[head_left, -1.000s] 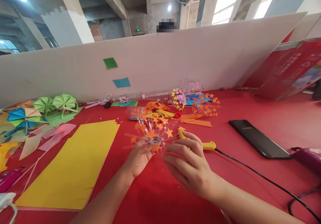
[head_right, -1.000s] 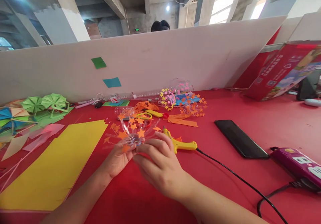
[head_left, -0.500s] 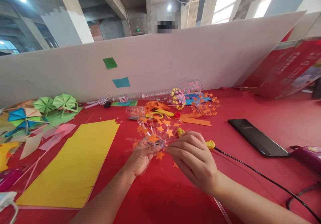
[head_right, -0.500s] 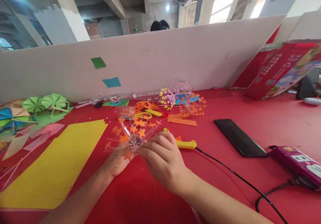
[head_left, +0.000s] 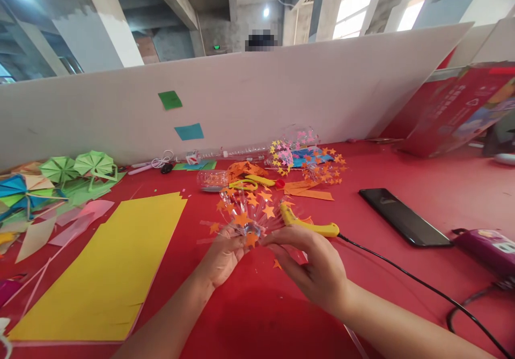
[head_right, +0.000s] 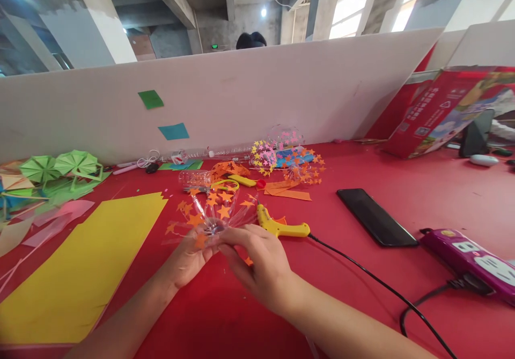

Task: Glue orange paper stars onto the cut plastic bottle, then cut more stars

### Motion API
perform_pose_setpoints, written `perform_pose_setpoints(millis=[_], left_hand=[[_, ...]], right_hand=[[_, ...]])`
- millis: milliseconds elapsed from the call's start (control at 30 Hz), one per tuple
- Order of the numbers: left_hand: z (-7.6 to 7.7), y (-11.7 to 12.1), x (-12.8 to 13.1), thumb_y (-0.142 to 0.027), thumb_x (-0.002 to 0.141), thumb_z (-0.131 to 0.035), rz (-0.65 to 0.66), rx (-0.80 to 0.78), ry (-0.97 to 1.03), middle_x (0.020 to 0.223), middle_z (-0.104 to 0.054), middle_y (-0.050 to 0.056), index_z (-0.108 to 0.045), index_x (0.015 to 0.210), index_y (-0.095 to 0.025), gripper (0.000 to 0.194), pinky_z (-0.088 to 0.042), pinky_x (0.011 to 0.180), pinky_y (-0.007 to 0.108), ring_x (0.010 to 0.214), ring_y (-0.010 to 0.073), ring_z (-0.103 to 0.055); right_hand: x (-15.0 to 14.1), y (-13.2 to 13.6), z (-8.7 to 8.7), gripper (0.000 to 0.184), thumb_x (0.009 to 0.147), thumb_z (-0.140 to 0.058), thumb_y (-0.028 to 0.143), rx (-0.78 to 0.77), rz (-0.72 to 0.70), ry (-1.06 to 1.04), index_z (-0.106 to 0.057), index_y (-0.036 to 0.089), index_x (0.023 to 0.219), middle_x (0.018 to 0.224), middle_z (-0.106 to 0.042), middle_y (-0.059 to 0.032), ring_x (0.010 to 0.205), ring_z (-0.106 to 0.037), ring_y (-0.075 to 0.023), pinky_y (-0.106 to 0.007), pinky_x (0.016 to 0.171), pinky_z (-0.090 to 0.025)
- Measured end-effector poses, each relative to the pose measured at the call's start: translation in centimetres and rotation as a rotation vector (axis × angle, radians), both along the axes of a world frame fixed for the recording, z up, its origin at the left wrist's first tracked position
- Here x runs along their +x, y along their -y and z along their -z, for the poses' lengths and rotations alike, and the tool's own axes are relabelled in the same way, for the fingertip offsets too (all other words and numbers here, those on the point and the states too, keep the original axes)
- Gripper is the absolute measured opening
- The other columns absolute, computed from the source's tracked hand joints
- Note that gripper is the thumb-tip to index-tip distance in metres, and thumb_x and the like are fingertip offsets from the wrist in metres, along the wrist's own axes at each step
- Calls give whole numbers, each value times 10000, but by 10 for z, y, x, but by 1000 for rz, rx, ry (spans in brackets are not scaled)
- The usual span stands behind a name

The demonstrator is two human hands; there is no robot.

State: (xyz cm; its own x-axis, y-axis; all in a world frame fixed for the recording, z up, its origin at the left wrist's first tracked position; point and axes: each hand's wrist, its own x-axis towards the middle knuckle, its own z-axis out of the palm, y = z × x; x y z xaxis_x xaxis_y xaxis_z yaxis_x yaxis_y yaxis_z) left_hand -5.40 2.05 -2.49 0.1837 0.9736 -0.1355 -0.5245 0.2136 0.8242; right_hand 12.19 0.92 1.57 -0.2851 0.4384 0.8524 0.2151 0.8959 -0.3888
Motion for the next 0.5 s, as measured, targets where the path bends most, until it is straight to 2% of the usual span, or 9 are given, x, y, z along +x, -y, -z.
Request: perform_pose_setpoints(millis=[233,500], left_hand=[[-1,-2,-1,-219,578,-821,3,-4,-6,855,-717,47,-668,887,-166,348,-467,834,288,899,199,-668],[2,-3,-1,-172,631,-784,16,5,-2,864,-709,37,-665,896,-171,291,-472,834,274,871,170,-669]], right_hand=[[1,0,-3,141,909,-544,104,45,56,29,-611,191,997,831,-736,-40,684,-677,-141,-235,624,-542],[3,-3,-4,186,928,-471,71,83,-74,78,-582,188,1021,779,-712,-67,683,-670,-169,-277,604,-535]])
